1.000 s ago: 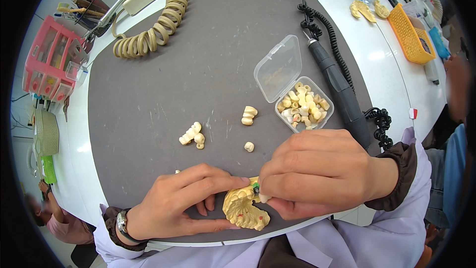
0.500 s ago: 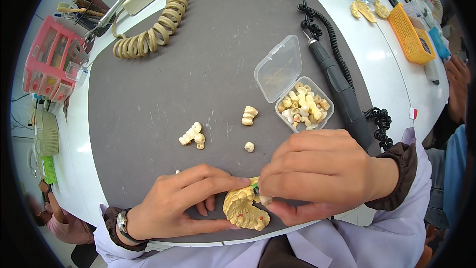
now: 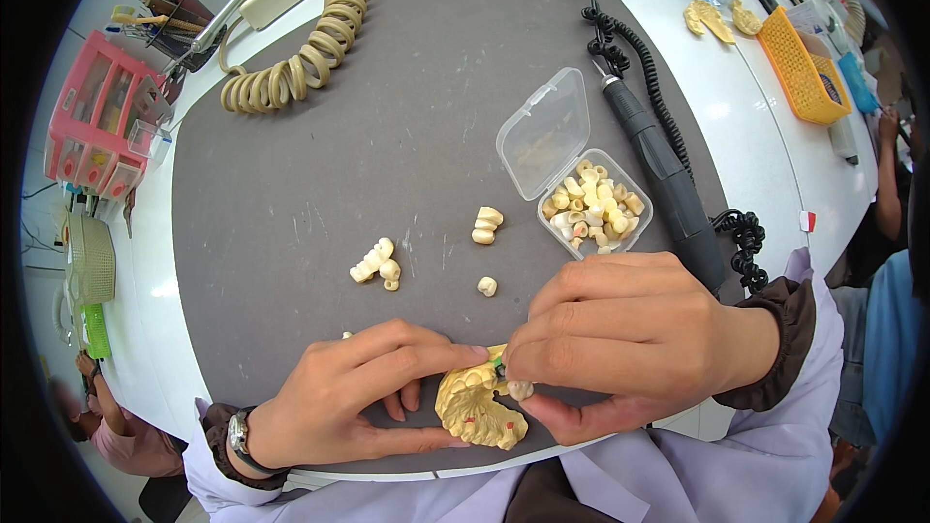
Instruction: The person uses a rotary tool to refine the shape of individual prosthetic teeth and then places a tooth into a dental mold to check the fit.
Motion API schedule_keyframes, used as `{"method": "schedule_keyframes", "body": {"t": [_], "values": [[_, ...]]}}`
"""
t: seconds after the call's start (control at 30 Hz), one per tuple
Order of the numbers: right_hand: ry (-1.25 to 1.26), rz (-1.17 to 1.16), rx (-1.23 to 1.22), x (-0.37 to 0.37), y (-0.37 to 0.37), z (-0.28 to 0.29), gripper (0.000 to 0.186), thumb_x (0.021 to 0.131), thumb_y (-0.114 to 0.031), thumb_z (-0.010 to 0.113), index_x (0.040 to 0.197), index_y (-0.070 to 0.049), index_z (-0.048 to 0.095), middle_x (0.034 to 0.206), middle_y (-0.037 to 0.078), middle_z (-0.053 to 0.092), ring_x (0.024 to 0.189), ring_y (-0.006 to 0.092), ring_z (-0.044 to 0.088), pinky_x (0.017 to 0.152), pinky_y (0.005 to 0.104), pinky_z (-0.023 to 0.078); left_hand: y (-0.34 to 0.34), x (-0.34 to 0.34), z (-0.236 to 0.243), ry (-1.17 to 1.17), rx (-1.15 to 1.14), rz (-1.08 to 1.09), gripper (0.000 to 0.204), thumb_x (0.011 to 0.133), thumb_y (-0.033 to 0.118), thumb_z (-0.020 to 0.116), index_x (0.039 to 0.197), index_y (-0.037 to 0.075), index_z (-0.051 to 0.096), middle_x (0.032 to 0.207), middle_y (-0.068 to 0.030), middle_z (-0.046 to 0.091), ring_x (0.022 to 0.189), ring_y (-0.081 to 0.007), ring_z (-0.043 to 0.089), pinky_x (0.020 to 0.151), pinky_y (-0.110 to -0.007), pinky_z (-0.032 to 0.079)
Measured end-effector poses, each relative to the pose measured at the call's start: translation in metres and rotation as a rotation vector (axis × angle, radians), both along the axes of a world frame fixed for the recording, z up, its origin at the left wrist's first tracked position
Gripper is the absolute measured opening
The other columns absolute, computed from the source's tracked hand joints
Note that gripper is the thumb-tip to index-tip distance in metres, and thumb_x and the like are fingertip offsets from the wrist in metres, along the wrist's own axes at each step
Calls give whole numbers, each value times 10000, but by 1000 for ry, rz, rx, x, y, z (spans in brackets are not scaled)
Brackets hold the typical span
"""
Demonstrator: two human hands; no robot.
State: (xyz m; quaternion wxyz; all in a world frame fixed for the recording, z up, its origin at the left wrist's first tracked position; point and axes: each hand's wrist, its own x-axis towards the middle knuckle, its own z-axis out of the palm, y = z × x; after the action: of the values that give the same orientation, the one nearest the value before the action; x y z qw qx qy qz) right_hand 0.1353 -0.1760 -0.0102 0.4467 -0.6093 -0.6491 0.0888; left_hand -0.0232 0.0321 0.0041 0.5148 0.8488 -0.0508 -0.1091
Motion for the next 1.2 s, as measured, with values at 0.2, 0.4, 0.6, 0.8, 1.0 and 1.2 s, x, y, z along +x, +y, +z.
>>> {"method": "schedule_keyframes", "body": {"t": [0.2, 0.4, 0.6, 0.8, 1.0, 1.2], "values": [[46, 4, 17, 0, 1, 1, 211, 668, -70, 786, 863, -82, 707, 851, 12, 696, 745, 199, 656, 606, 284, 525, 0, 3, 3, -12, 42, -21, 585, 640, 120, 915, 1164, 20, 675, 1083, -112, 651, 696, -95, 650, 584, -203, 560], [319, 135, -54, 7, 2, 10, 228, 704, -45, 779, 930, -62, 749, 913, 18, 728, 866, 198, 658, 707, 268, 525, 0, 2, 1, -27, 47, -20, 564, 639, 119, 919, 1136, 12, 676, 1072, -110, 656, 700, -101, 657, 580, -206, 558], [545, 239, -89, 17, 1, 15, 217, 731, -26, 767, 948, -25, 755, 964, 38, 750, 905, 207, 654, 809, 298, 517, 0, 2, 2, -35, 54, -23, 561, 637, 132, 923, 1125, 8, 676, 1059, -102, 658, 701, -102, 660, 580, -210, 556], [614, 254, -80, 18, 2, 14, 175, 747, -25, 750, 922, -14, 751, 944, 56, 757, 906, 206, 669, 862, 319, 496, 1, 0, 1, -15, 8, -12, 568, 744, 133, 847, 1274, 103, 645, 1067, -13, 632, 693, -63, 585, 598, -207, 533], [614, 251, -81, 18, 3, 14, 169, 748, -20, 748, 917, -12, 750, 943, 56, 758, 898, 192, 673, 868, 322, 493, 1, 0, 1, -11, 6, -10, 560, 750, 142, 847, 1270, 102, 646, 1067, -14, 633, 693, -63, 587, 595, -207, 534], [475, 167, -81, 15, 2, 13, 180, 738, -37, 771, 916, -45, 743, 927, 28, 748, 879, 192, 667, 831, 315, 497, 1, 0, 1, -13, 7, -9, 557, 748, 143, 848, 1266, 102, 647, 1057, -12, 632, 686, -63, 585, 594, -207, 535]]}}
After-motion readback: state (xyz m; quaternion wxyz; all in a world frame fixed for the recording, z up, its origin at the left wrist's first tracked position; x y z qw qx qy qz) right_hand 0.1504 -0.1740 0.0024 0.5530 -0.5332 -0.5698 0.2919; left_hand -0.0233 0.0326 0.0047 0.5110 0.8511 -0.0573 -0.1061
